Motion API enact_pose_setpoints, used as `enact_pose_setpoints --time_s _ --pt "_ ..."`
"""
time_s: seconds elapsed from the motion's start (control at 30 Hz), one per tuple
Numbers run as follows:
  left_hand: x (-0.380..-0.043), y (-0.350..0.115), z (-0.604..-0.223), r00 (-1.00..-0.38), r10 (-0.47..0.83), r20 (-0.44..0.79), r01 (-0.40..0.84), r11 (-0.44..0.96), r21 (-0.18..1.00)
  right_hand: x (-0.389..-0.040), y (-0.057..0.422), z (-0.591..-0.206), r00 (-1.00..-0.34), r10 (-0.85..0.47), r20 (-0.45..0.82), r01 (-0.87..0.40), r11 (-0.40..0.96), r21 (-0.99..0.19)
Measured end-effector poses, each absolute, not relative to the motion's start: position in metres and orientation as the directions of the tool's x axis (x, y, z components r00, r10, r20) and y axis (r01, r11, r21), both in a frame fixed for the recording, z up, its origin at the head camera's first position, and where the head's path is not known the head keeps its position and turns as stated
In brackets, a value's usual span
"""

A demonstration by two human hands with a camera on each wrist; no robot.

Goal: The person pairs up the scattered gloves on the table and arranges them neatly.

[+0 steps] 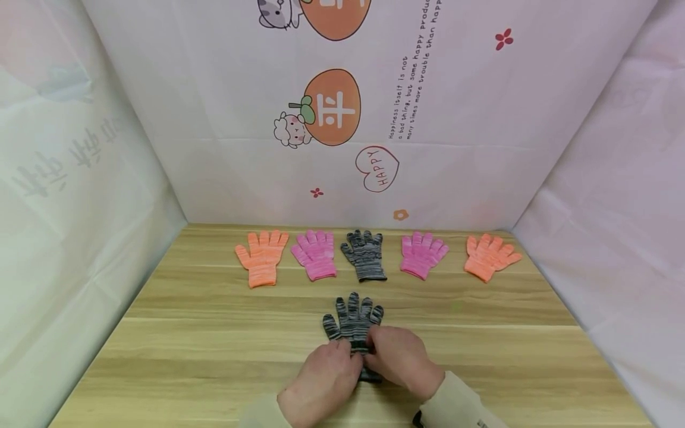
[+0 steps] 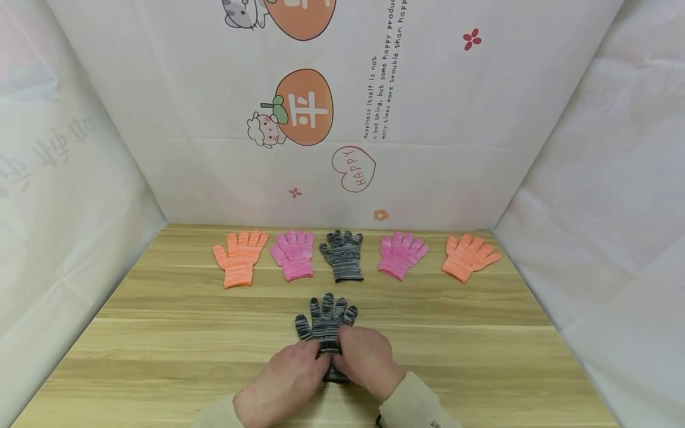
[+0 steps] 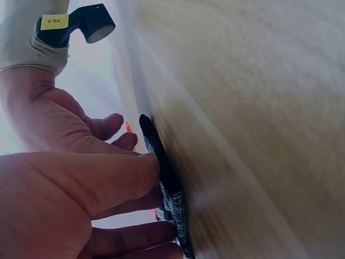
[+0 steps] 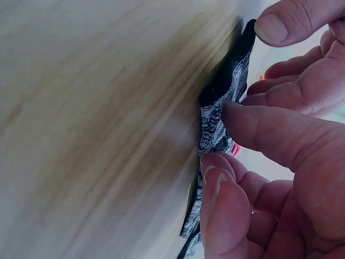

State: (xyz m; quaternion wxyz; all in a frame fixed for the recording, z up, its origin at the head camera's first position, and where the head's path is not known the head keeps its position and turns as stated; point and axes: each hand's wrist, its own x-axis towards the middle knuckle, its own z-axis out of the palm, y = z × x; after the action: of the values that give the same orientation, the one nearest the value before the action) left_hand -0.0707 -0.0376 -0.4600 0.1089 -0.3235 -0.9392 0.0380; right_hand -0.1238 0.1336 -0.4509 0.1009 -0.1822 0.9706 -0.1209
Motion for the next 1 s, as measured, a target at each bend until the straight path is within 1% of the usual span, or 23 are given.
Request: enact_pose_setpoints --time_s 0.17,0.27,0.4,0.53,0.73,0.83,1.0 --pt "-0.069 -0.038 -0.462 -0.787 0.593 0.169 0.585 0.805 -0.102 -0.127 0.135 -0.449 -0.903 -0.386 -0.189 -0.325 0.901 -0.288" --pt "-0.069 -0.038 -0.462 -0.787 0.595 0.163 0.588 0.804 -0.092 -0.131 0.137 -0.446 -0.899 -0.386 -0.205 -0.315 0.898 -0.308" --pt "-0.070 -0.039 -0.461 -0.791 0.598 0.129 0.594 0.802 -0.067 -0.139 0.141 -0.443 -0.902 -0.383 -0.198 -0.308 0.894 -0.325" --pt "-0.071 -0.039 -0.460 -0.797 0.594 0.110 0.592 0.804 -0.055 -0.150 0.144 -0.440 -0.914 -0.353 -0.201 -0.280 0.906 -0.319" --pt "-0.070 -0.039 -0.461 -0.804 0.579 0.136 0.578 0.814 -0.050 -0.171 0.149 -0.437 -0.937 -0.305 -0.173 -0.240 0.918 -0.315" --pt "-0.071 -0.038 -0.460 -0.817 0.568 0.104 0.568 0.823 -0.032 -0.182 0.151 -0.435 -0.942 -0.291 -0.165 -0.226 0.918 -0.326" --pt "-0.074 -0.036 -0.459 -0.829 0.557 0.053 0.557 0.830 -0.012 -0.202 0.153 -0.432 -0.945 -0.278 -0.173 -0.219 0.929 -0.299"
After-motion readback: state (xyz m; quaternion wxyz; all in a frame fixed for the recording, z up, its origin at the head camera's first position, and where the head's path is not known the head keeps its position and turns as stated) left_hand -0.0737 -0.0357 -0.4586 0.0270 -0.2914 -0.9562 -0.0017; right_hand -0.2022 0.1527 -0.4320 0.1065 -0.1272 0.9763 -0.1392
